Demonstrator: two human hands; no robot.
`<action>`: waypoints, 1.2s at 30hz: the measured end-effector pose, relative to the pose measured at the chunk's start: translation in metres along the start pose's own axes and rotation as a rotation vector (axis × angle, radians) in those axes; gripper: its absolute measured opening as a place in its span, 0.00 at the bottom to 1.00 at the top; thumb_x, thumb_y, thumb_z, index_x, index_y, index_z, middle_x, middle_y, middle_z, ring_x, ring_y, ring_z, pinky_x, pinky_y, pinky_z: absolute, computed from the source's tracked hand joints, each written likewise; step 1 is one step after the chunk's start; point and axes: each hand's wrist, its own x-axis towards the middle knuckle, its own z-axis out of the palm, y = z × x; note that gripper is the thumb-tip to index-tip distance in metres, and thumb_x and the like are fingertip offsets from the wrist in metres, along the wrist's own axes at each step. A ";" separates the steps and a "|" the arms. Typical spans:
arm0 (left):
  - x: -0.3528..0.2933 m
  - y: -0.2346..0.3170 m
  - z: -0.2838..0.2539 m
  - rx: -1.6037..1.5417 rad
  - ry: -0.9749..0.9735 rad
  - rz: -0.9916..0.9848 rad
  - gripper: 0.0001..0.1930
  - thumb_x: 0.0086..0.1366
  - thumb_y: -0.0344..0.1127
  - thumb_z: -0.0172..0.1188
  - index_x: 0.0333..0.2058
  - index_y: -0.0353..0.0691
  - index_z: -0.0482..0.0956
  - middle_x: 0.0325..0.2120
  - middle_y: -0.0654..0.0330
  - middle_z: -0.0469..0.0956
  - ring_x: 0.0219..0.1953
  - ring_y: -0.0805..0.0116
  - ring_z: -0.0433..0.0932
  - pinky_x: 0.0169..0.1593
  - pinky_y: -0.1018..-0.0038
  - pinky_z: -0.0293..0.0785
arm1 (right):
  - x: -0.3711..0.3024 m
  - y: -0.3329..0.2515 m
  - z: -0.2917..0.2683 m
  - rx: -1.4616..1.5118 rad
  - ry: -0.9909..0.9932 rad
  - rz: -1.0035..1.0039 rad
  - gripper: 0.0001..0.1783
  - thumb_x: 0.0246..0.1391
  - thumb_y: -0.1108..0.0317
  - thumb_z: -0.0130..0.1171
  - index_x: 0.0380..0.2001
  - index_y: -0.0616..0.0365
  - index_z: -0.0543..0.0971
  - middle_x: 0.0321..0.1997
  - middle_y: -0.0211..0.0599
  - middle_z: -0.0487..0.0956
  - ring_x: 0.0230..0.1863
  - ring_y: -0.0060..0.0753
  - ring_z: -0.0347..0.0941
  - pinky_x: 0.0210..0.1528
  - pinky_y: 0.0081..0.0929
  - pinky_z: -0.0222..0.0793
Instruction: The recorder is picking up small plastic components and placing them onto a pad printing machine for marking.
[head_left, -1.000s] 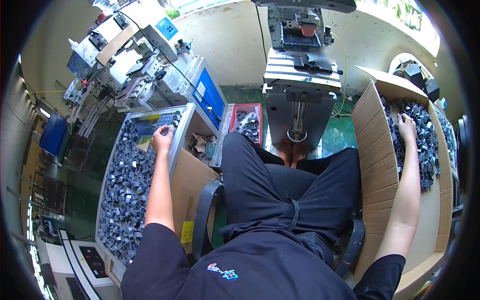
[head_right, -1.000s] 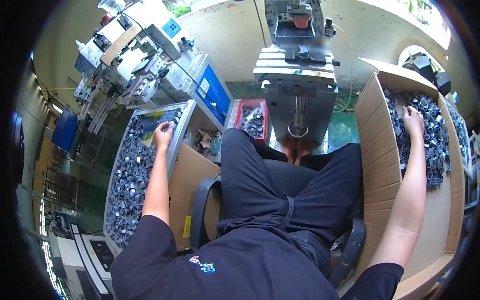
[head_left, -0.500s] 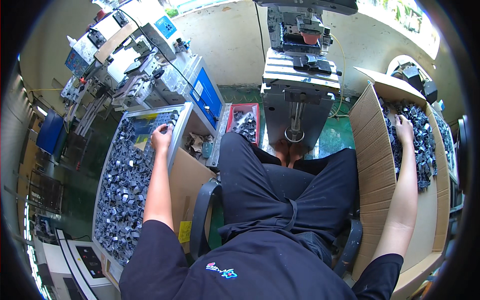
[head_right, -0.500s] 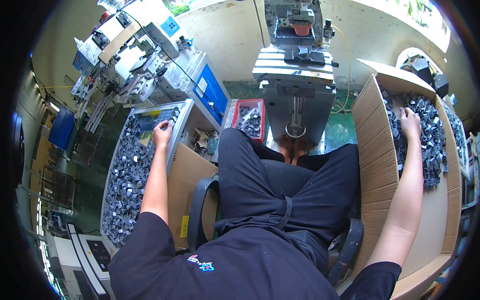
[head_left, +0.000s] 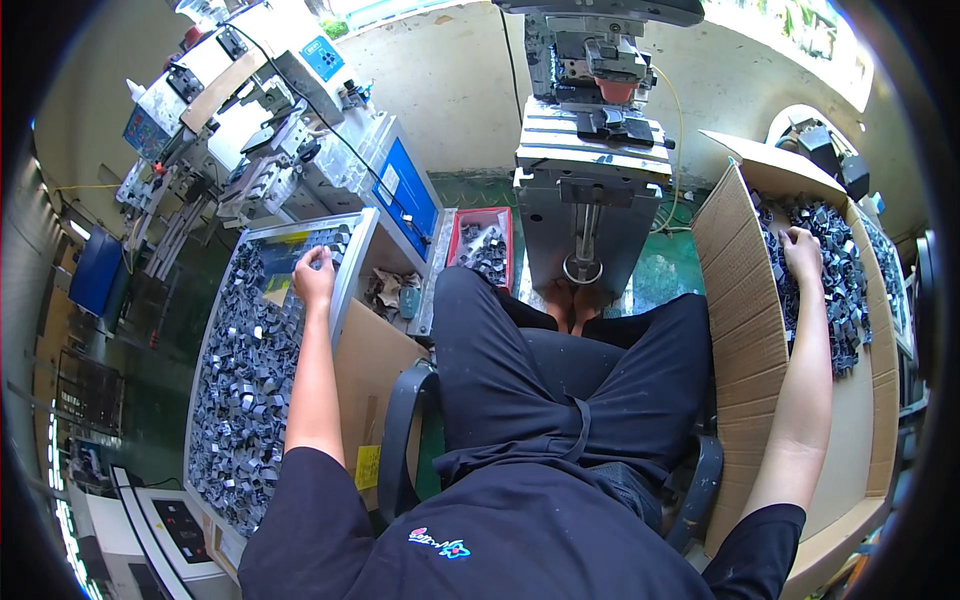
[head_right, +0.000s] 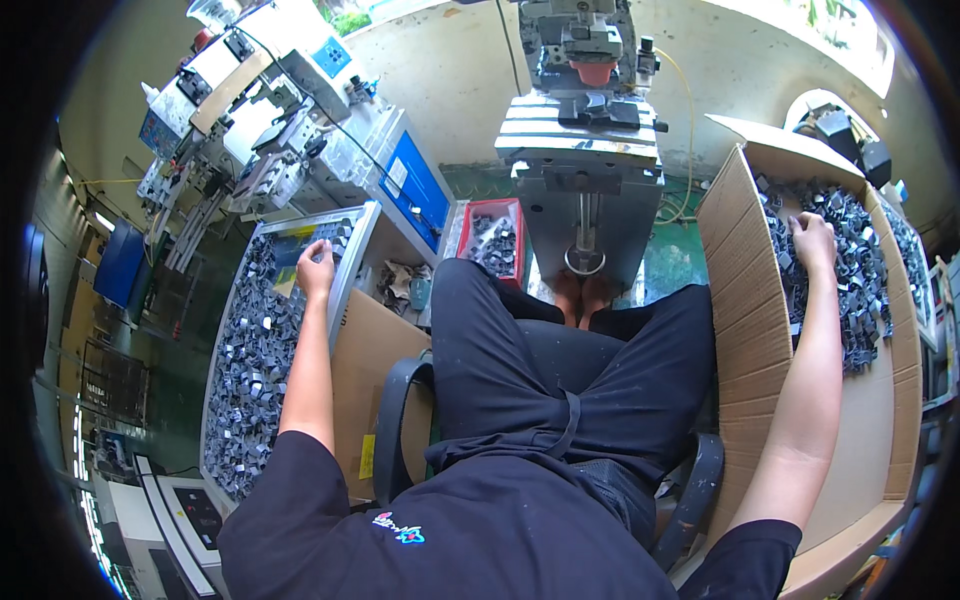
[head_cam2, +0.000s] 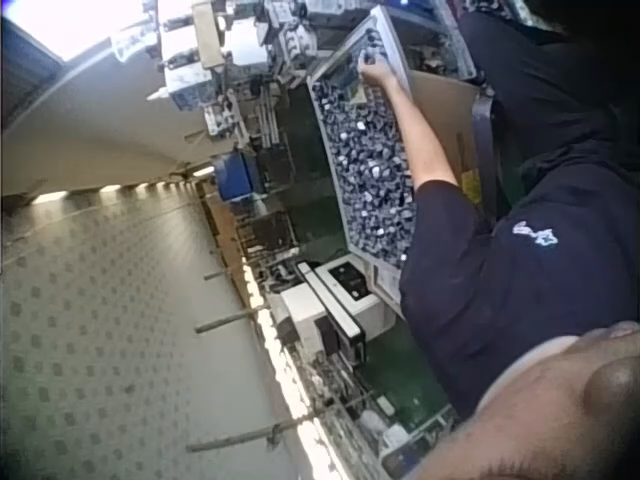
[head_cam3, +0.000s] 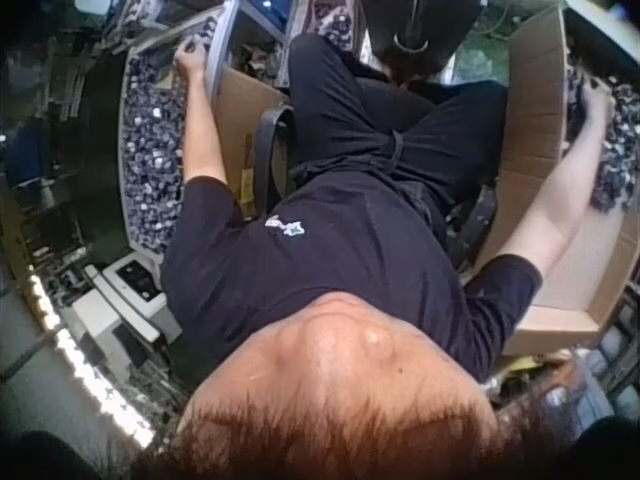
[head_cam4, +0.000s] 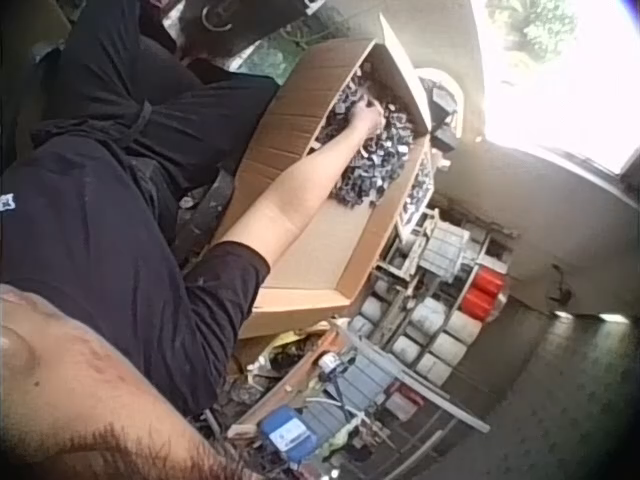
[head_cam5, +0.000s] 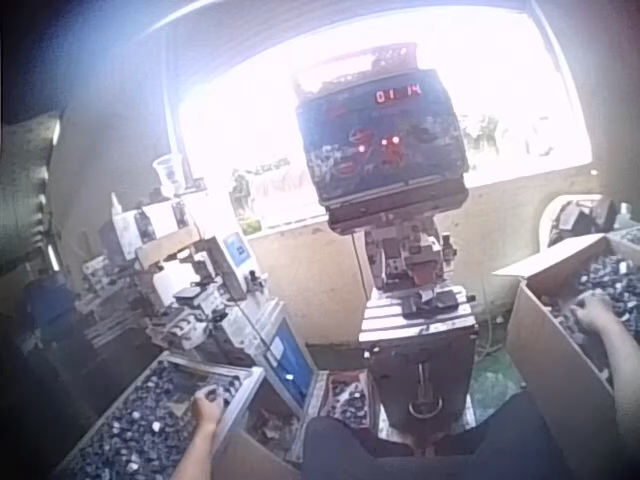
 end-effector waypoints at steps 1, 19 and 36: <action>0.002 0.006 -0.001 -0.040 0.050 0.037 0.16 0.60 0.49 0.63 0.41 0.48 0.85 0.38 0.60 0.84 0.43 0.56 0.81 0.49 0.62 0.73 | -0.001 -0.004 -0.003 0.000 0.001 0.003 0.21 0.59 0.47 0.56 0.41 0.52 0.83 0.44 0.44 0.83 0.49 0.48 0.78 0.52 0.42 0.71; -0.082 0.405 0.000 -0.976 -0.464 0.561 0.10 0.68 0.29 0.55 0.45 0.36 0.81 0.26 0.63 0.79 0.28 0.80 0.74 0.31 0.80 0.69 | -0.009 -0.006 -0.005 0.499 -0.012 -0.145 0.12 0.54 0.64 0.64 0.34 0.63 0.83 0.32 0.42 0.85 0.35 0.33 0.81 0.42 0.29 0.74; -0.090 0.458 0.053 -0.698 -0.549 0.660 0.17 0.64 0.45 0.56 0.46 0.44 0.82 0.50 0.52 0.76 0.58 0.50 0.66 0.65 0.62 0.54 | 0.008 -0.012 -0.016 1.470 -0.014 0.287 0.18 0.62 0.57 0.60 0.52 0.51 0.78 0.44 0.28 0.81 0.40 0.21 0.79 0.38 0.18 0.70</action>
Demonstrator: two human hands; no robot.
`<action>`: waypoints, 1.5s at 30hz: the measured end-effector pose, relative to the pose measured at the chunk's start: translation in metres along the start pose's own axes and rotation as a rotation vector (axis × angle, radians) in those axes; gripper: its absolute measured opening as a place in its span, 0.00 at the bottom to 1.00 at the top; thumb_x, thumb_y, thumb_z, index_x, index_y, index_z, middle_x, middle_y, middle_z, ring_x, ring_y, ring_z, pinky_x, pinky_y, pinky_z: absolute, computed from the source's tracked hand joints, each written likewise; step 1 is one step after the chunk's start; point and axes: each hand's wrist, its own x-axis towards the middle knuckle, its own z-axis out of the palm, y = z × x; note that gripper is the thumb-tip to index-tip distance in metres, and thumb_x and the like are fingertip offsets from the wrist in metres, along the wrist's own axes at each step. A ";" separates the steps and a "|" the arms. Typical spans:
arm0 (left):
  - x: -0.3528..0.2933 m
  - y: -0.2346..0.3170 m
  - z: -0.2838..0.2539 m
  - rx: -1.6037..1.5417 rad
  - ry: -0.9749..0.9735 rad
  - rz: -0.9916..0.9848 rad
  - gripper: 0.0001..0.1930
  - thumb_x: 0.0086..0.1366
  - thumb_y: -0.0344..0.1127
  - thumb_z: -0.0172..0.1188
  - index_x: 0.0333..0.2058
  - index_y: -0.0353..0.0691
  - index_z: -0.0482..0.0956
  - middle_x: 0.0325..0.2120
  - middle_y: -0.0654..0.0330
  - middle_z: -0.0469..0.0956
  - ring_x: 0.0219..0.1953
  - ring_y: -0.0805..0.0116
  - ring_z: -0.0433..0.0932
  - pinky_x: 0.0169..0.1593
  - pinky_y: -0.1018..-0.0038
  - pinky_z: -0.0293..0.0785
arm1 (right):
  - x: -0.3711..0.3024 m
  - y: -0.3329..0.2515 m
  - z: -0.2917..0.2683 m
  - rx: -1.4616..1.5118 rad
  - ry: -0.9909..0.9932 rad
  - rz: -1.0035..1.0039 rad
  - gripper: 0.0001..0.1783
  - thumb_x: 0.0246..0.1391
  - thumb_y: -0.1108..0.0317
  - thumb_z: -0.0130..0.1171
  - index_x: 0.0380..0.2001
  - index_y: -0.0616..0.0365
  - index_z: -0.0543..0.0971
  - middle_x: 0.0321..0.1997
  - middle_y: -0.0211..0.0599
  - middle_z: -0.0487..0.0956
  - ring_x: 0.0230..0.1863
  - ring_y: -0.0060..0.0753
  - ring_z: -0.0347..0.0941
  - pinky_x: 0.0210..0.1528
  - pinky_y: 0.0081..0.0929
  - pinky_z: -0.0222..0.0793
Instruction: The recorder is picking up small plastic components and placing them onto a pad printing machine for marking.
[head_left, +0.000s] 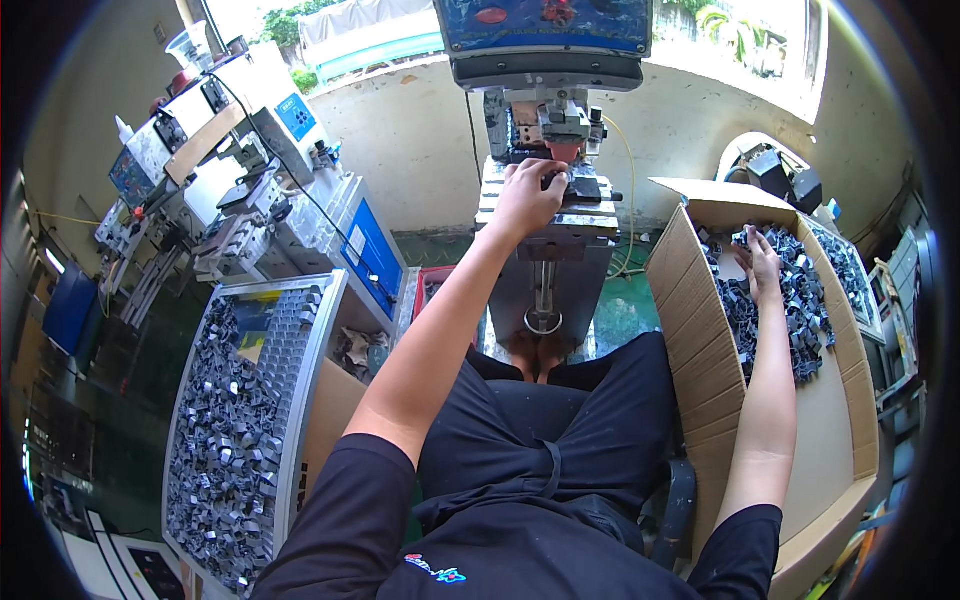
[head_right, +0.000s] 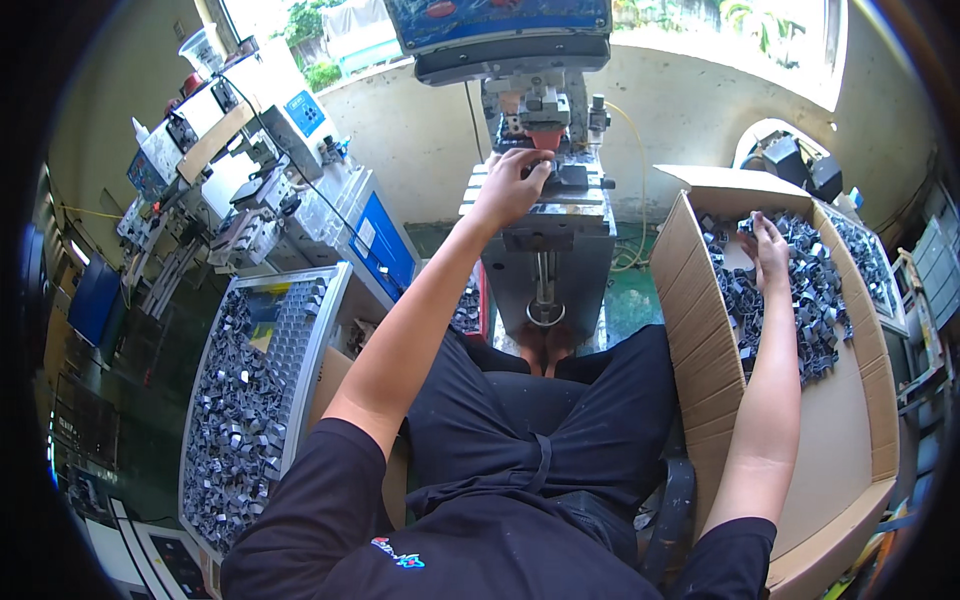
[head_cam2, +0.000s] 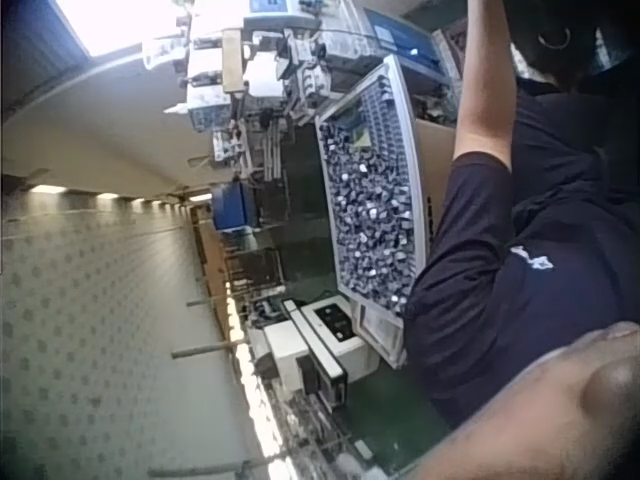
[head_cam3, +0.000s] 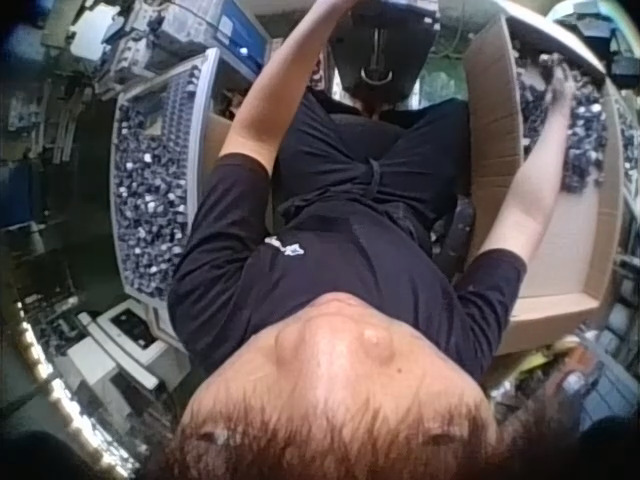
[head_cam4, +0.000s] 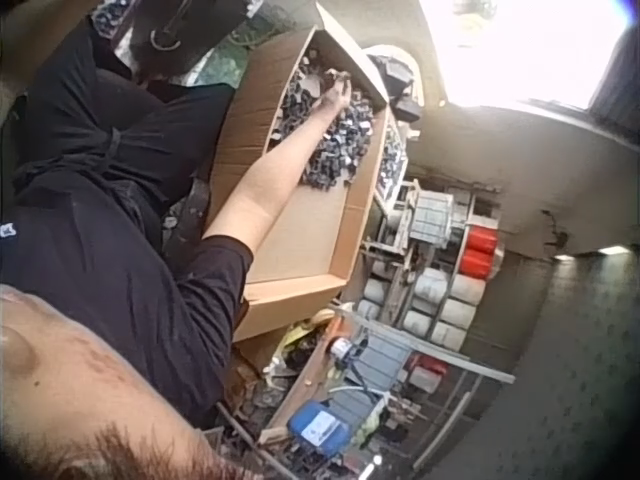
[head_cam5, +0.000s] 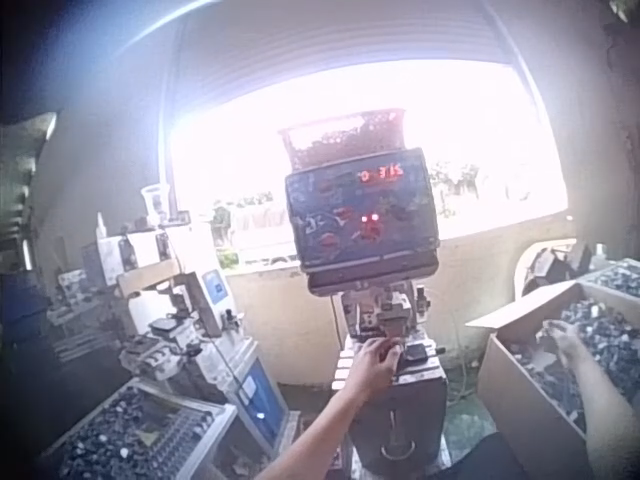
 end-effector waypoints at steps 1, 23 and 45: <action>-0.001 0.001 0.000 0.001 -0.027 0.014 0.18 0.64 0.46 0.57 0.48 0.47 0.82 0.53 0.53 0.75 0.61 0.50 0.64 0.67 0.62 0.51 | -0.001 -0.001 0.002 -0.006 0.003 0.001 0.18 0.62 0.57 0.60 0.52 0.51 0.78 0.44 0.28 0.81 0.40 0.21 0.79 0.38 0.18 0.70; -0.003 -0.009 -0.011 -0.405 0.138 -0.165 0.17 0.70 0.43 0.53 0.44 0.31 0.76 0.36 0.46 0.81 0.41 0.54 0.81 0.47 0.65 0.74 | -0.135 -0.039 0.281 -0.465 -0.349 -0.841 0.10 0.57 0.68 0.60 0.41 0.60 0.80 0.38 0.46 0.84 0.44 0.43 0.82 0.46 0.34 0.73; -0.175 -0.045 -0.090 -0.488 0.599 -0.139 0.17 0.70 0.40 0.57 0.49 0.34 0.75 0.37 0.61 0.77 0.38 0.75 0.75 0.42 0.78 0.71 | -0.021 -0.029 0.149 -1.147 -0.089 -0.535 0.15 0.61 0.61 0.52 0.44 0.58 0.79 0.44 0.50 0.81 0.50 0.51 0.77 0.52 0.38 0.70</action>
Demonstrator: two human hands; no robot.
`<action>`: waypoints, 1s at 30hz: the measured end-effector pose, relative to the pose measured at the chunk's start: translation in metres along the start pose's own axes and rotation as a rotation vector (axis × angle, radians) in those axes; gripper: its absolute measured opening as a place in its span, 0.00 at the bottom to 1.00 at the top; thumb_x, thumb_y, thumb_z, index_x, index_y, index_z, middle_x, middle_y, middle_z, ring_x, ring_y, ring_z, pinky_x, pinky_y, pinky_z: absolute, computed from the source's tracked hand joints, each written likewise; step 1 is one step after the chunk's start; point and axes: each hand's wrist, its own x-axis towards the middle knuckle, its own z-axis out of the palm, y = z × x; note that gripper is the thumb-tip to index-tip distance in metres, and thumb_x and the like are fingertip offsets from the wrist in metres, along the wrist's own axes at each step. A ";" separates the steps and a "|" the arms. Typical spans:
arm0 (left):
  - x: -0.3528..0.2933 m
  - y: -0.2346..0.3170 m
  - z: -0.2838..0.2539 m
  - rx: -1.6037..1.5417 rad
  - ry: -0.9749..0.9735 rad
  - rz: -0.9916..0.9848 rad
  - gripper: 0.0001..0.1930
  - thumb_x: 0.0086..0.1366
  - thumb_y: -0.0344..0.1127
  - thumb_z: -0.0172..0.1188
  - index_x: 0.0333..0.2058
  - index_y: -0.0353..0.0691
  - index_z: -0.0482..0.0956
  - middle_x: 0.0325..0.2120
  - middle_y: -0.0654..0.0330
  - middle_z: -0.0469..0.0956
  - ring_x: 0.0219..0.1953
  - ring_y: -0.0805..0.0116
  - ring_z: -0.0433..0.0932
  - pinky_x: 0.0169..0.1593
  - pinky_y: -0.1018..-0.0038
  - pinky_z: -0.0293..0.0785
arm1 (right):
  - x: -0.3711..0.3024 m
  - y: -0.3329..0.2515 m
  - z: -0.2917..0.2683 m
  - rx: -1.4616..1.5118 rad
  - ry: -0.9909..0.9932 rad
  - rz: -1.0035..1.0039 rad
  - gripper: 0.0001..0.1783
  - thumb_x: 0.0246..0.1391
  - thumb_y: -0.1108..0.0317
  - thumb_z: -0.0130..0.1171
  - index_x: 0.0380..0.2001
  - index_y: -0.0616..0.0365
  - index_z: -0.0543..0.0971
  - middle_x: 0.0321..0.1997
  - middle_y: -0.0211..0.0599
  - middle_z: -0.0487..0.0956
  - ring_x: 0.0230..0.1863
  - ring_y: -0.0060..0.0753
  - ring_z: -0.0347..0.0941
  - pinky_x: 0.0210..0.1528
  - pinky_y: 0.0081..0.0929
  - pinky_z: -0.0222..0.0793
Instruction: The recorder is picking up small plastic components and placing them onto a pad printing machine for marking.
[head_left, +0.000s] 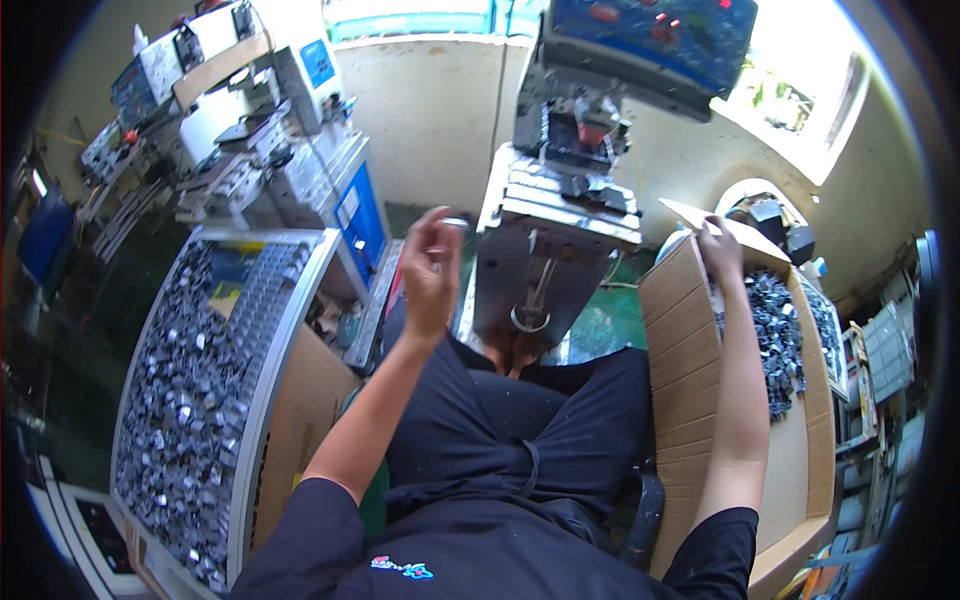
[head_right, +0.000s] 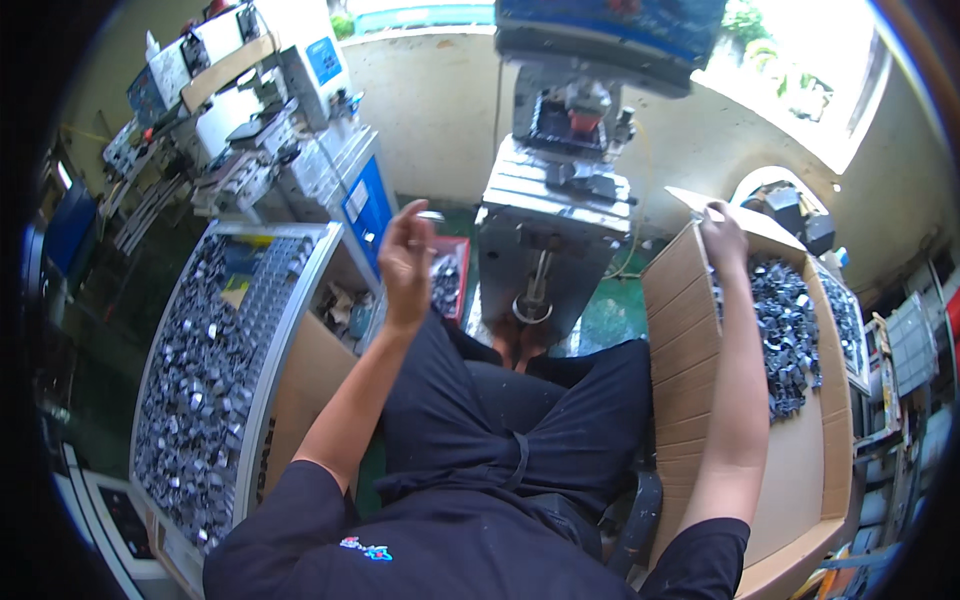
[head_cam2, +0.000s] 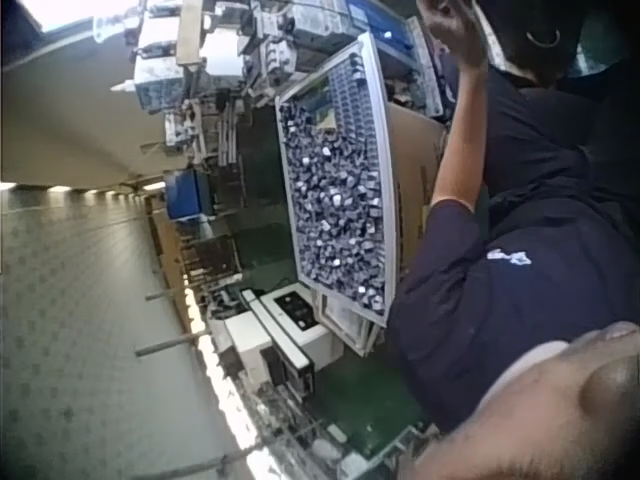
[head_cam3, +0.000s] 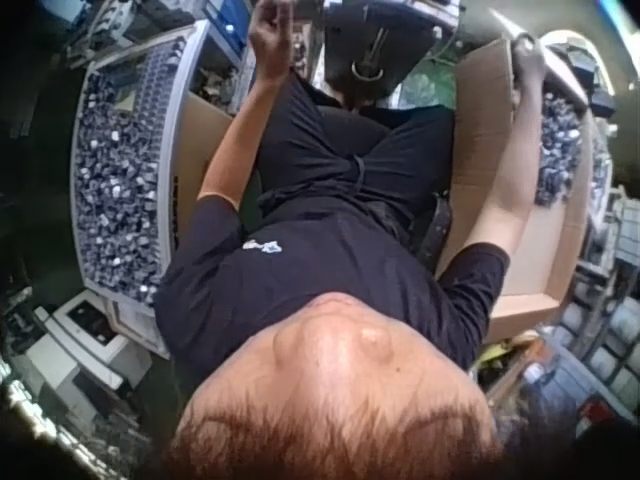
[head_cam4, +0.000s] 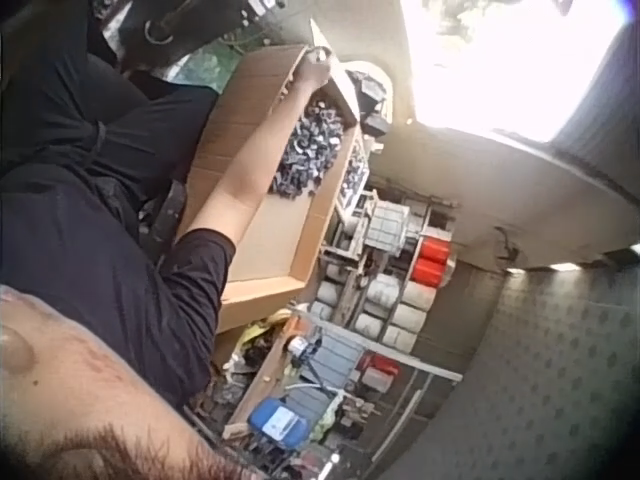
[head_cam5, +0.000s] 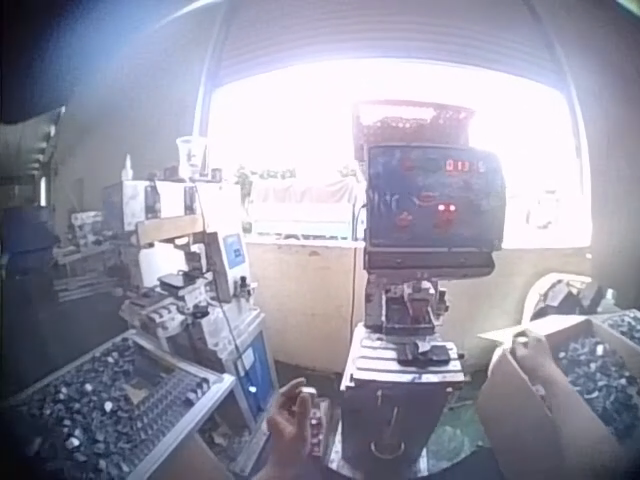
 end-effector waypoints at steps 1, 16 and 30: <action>-0.002 -0.006 -0.020 0.041 0.073 -0.037 0.16 0.70 0.39 0.57 0.49 0.34 0.75 0.36 0.63 0.76 0.37 0.77 0.74 0.41 0.78 0.70 | -0.006 0.046 0.007 -0.107 0.136 -0.029 0.13 0.60 0.63 0.54 0.43 0.57 0.80 0.43 0.50 0.82 0.48 0.51 0.77 0.52 0.39 0.71; 0.036 -0.078 -0.304 0.775 0.277 -0.200 0.17 0.60 0.34 0.67 0.44 0.31 0.78 0.40 0.54 0.81 0.41 0.69 0.79 0.48 0.75 0.74 | 0.006 0.175 0.020 0.079 0.120 0.111 0.20 0.65 0.51 0.51 0.51 0.51 0.79 0.50 0.42 0.82 0.51 0.41 0.78 0.53 0.33 0.70; 0.042 -0.101 -0.293 1.242 0.158 -0.247 0.21 0.55 0.52 0.68 0.46 0.52 0.84 0.42 0.62 0.84 0.47 0.58 0.79 0.54 0.63 0.69 | -0.006 0.170 0.014 0.077 0.127 0.114 0.21 0.64 0.51 0.52 0.50 0.52 0.79 0.49 0.41 0.82 0.51 0.39 0.78 0.54 0.31 0.70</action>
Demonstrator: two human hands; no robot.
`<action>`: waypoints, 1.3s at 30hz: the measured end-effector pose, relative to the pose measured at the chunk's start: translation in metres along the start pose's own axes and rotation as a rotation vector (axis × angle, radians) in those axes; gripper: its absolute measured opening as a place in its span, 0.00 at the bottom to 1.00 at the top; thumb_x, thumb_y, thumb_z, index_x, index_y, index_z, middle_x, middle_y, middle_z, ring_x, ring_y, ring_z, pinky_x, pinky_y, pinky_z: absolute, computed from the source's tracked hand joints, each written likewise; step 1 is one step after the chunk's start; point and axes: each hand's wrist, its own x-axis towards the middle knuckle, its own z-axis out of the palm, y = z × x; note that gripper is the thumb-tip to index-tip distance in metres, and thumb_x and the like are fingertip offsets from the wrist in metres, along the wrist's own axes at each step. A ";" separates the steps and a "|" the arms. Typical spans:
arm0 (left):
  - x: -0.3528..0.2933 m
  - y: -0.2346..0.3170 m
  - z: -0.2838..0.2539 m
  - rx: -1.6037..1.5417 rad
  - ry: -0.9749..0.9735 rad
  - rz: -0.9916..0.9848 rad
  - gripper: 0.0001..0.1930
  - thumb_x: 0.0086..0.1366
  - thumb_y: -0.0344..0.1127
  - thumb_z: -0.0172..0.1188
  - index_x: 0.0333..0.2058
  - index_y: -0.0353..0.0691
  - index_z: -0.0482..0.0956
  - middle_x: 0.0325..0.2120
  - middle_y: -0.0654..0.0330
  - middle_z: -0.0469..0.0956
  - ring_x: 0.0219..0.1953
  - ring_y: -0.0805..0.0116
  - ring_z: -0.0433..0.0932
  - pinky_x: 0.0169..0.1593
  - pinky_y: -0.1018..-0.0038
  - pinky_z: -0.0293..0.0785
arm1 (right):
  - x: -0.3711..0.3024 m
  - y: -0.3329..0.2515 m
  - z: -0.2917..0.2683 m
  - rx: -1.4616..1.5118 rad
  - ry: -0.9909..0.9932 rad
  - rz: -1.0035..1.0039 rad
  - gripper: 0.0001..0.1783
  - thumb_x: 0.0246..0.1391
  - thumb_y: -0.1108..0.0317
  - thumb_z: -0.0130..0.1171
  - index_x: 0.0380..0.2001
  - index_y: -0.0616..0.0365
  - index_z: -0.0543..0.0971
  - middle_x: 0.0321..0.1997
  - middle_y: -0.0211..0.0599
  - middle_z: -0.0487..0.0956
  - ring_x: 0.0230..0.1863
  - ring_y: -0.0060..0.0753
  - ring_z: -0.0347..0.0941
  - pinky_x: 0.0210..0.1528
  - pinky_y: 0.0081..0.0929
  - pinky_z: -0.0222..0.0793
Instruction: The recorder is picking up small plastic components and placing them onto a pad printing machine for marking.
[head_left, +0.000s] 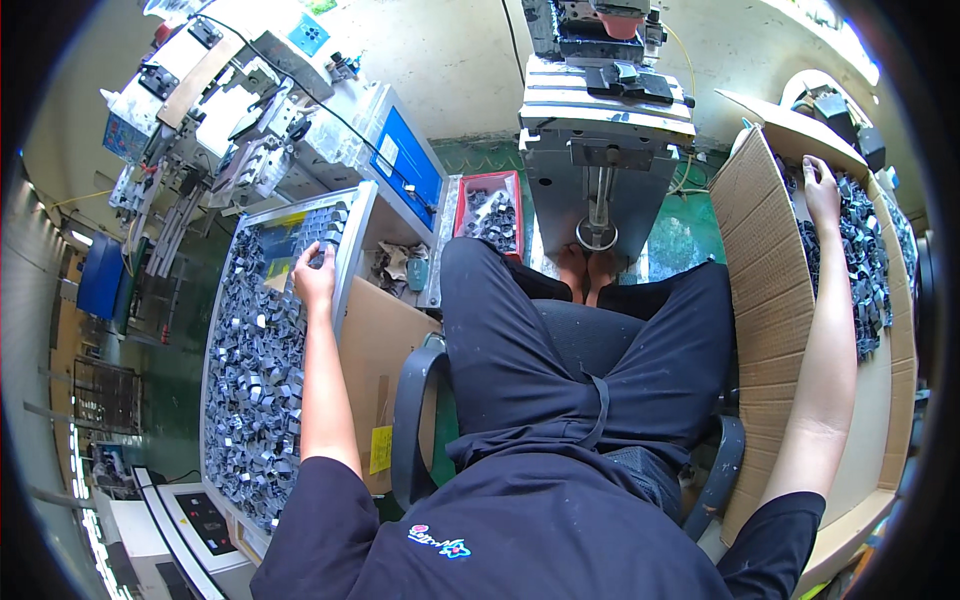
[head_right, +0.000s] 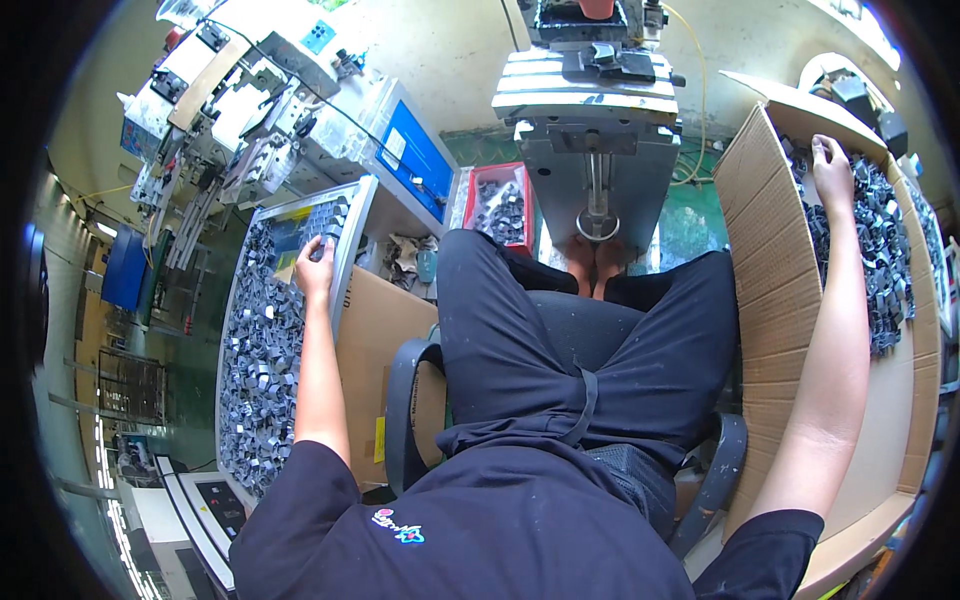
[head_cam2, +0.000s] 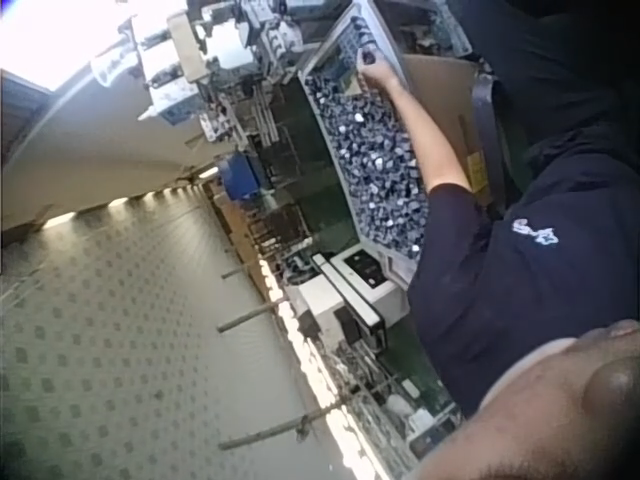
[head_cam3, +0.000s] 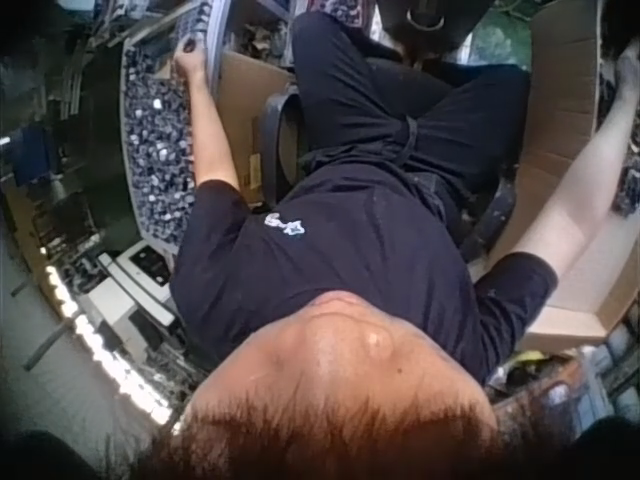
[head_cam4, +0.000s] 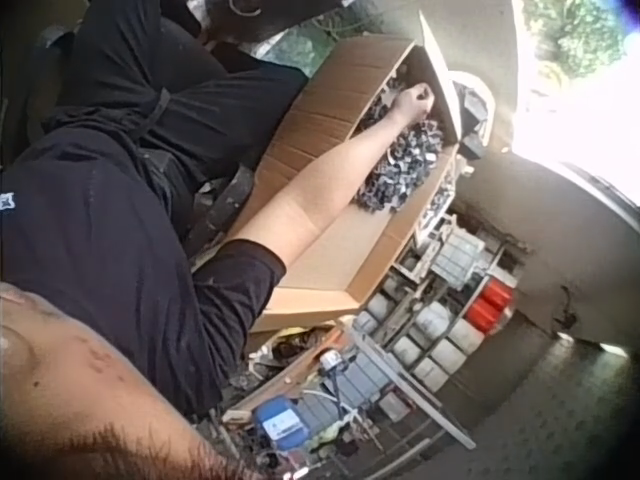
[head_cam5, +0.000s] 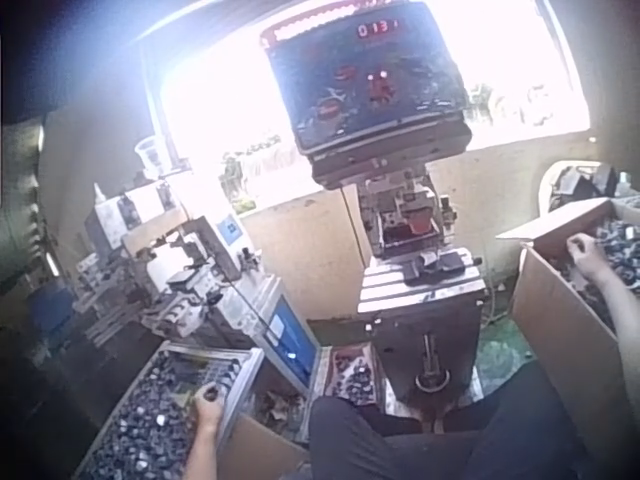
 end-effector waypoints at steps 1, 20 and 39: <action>0.000 -0.001 -0.001 0.031 0.010 -0.001 0.21 0.55 0.53 0.67 0.46 0.55 0.84 0.43 0.63 0.83 0.49 0.57 0.78 0.57 0.59 0.66 | 0.000 -0.002 0.001 0.002 -0.001 0.000 0.21 0.64 0.51 0.52 0.50 0.52 0.79 0.49 0.41 0.82 0.51 0.39 0.78 0.54 0.31 0.70; -0.004 0.003 0.006 0.036 -0.010 -0.038 0.22 0.55 0.54 0.67 0.47 0.55 0.84 0.44 0.63 0.83 0.51 0.56 0.75 0.60 0.53 0.60 | 0.002 0.006 0.005 0.076 -0.038 -0.033 0.20 0.64 0.53 0.54 0.48 0.56 0.80 0.46 0.41 0.83 0.48 0.36 0.79 0.52 0.29 0.70; -0.017 0.105 -0.022 -0.455 0.242 0.283 0.11 0.71 0.35 0.54 0.43 0.36 0.82 0.23 0.65 0.78 0.22 0.79 0.69 0.27 0.79 0.65 | -0.017 -0.013 -0.013 -0.259 -0.321 0.081 0.16 0.50 0.61 0.66 0.41 0.55 0.83 0.44 0.45 0.82 0.49 0.42 0.79 0.53 0.34 0.72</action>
